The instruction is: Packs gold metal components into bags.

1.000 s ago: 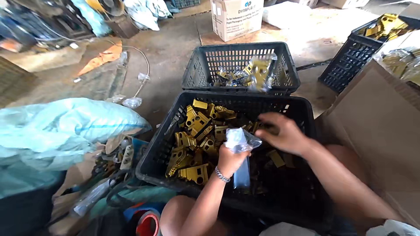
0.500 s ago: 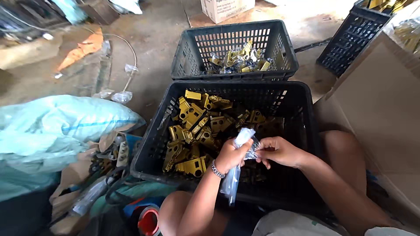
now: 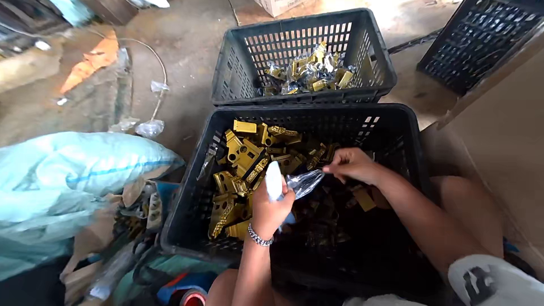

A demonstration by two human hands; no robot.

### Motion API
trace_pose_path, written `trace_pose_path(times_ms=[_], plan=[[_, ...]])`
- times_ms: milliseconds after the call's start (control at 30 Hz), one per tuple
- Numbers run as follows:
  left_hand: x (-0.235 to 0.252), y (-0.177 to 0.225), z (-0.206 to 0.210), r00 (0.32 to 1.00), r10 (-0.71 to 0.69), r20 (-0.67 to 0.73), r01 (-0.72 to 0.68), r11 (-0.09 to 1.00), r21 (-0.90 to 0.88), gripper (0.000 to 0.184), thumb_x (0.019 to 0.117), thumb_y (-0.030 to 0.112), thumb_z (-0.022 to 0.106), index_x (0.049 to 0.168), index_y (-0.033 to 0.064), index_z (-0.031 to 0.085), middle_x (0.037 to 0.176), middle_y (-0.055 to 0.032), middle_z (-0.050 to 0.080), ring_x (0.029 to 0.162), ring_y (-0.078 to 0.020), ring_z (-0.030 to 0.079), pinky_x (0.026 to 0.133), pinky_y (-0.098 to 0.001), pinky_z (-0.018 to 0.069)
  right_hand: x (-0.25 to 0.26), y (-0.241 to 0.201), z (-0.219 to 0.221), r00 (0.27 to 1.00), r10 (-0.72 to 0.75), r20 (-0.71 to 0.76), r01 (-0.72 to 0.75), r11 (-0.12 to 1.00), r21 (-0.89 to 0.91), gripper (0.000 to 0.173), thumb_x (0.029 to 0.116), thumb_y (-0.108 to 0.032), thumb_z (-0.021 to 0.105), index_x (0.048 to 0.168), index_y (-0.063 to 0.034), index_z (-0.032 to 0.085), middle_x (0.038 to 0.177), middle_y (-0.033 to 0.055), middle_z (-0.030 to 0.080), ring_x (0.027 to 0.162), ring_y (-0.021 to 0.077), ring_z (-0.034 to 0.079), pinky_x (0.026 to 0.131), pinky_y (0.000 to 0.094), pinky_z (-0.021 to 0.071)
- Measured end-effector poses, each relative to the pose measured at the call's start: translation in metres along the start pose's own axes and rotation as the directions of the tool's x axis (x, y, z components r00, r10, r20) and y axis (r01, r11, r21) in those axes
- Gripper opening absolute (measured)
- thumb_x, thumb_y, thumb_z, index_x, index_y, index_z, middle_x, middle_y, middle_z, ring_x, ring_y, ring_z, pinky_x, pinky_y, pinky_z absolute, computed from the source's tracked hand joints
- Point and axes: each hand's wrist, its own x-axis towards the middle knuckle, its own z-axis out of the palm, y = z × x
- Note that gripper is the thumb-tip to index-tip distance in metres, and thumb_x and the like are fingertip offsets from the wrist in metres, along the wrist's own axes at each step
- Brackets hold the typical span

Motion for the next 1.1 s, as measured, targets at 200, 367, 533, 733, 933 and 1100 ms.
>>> trace_pose_path(times_ms=[200,367,533,733,933,1100], plan=[[0.003,0.000,0.012,0.995,0.040,-0.086,-0.054,0.983,-0.174,0.016,0.0835,-0.001,0.058,0.096,-0.0010,0.069,0.091,0.0013,0.071,0.073,0.0009,0.063,0.067,-0.0178,0.0545,0.076,0.121,-0.021,0.885,0.466,0.017,-0.223,0.455,-0.862,0.080,0.0865,0.001,0.072,0.157,0.0019,0.034,0.163,0.0273,0.027,0.144,0.0521,0.034,0.111,0.0713,0.0323],[0.001,-0.001,0.020,0.989,0.080,-0.121,-0.103,0.975,-0.197,0.018,0.0878,0.006,0.073,0.101,-0.0047,0.069,0.091,-0.0010,0.072,0.084,0.0004,0.067,0.080,-0.0183,0.0575,0.069,0.104,-0.021,0.891,0.448,0.081,-0.109,0.383,-0.917,0.053,0.0917,-0.006,0.071,0.143,-0.0021,0.056,0.154,0.0300,0.041,0.137,0.0529,0.042,0.111,0.0722,0.0291],[0.002,-0.004,0.026,0.987,0.062,-0.149,-0.078,0.992,-0.102,0.027,0.0891,0.013,0.074,0.105,-0.0086,0.070,0.100,-0.0119,0.072,0.096,-0.0062,0.068,0.091,-0.0229,0.0547,0.029,0.024,-0.045,0.992,0.075,-0.103,-0.123,0.774,-0.621,0.031,0.0923,-0.014,0.074,0.114,0.0069,0.067,0.130,0.0296,0.057,0.125,0.0472,0.053,0.101,0.0664,0.0429],[-0.009,0.016,0.040,0.996,-0.017,-0.089,0.000,0.982,-0.190,0.028,0.0893,0.012,0.074,0.107,-0.0090,0.070,0.101,-0.0121,0.072,0.097,-0.0044,0.067,0.091,-0.0209,0.0537,-0.090,-0.026,-0.017,0.993,-0.117,-0.018,0.118,0.977,0.176,0.068,0.0860,-0.018,0.074,0.144,-0.0083,0.041,0.120,0.0087,0.066,0.087,0.0191,0.074,0.066,0.0364,0.0657],[-0.024,0.073,0.036,0.865,-0.439,0.241,0.479,0.586,-0.654,0.013,0.1022,0.003,0.055,0.113,0.0004,0.062,0.100,-0.0041,0.068,0.095,-0.0084,0.065,0.088,-0.0251,0.0543,-0.069,-0.003,0.053,0.872,-0.439,-0.215,0.333,0.855,-0.397,0.038,0.0907,-0.013,0.070,0.118,0.0116,0.061,0.112,0.0248,0.068,0.098,0.0299,0.070,0.087,0.0441,0.0589],[-0.030,0.060,0.037,0.906,-0.377,0.191,0.408,0.660,-0.631,0.028,0.0985,0.002,0.060,0.125,-0.0037,0.057,0.114,-0.0084,0.065,0.106,-0.0080,0.062,0.096,-0.0250,0.0513,-0.065,-0.016,0.065,0.961,-0.268,0.059,0.251,0.769,-0.588,0.044,0.0932,-0.012,0.064,0.130,0.0096,0.054,0.131,0.0320,0.057,0.100,0.0425,0.069,0.085,0.0531,0.0574]])
